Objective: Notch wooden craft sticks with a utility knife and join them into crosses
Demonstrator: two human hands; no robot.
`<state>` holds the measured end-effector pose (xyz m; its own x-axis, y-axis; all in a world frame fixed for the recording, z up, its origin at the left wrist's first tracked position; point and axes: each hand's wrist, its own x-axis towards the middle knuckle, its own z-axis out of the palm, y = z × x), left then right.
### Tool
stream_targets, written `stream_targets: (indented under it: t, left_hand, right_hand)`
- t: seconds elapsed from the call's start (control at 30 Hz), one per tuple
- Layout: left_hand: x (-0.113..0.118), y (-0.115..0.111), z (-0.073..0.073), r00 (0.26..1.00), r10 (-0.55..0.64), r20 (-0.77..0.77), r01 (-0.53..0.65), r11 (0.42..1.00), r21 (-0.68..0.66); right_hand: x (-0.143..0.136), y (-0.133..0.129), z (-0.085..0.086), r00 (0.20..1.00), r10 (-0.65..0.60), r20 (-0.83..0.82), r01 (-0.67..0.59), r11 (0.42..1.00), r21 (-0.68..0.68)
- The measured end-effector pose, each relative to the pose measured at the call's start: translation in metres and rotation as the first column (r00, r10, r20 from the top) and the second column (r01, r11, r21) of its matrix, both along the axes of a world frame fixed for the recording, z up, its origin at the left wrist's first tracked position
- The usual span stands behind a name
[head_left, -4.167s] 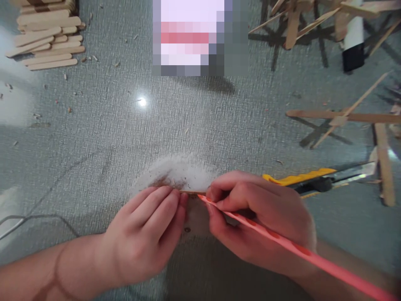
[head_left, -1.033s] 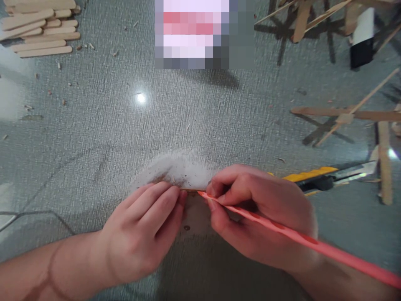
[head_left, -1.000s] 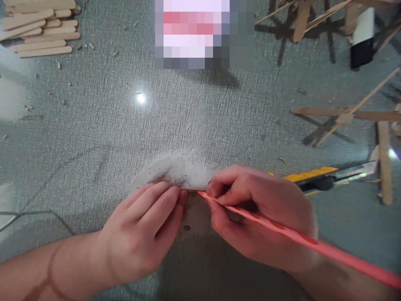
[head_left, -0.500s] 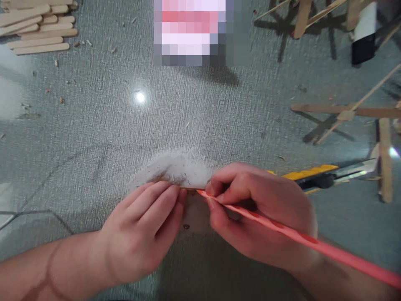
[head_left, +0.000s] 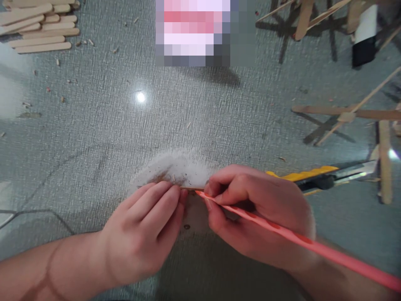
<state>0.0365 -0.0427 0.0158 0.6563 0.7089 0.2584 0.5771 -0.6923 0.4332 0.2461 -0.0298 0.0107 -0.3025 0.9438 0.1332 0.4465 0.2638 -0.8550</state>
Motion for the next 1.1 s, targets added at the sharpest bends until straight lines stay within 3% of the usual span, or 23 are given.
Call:
stream_targets:
  t: [1.1]
  left_hand:
    - [0.0002, -0.0003, -0.0006, 1.0, -0.009, 0.026, 0.01, 0.999, -0.035]
  right_hand:
    - [-0.0013, -0.0007, 0.0012, 0.999, -0.024, 0.026, 0.023, 0.999, 0.025]
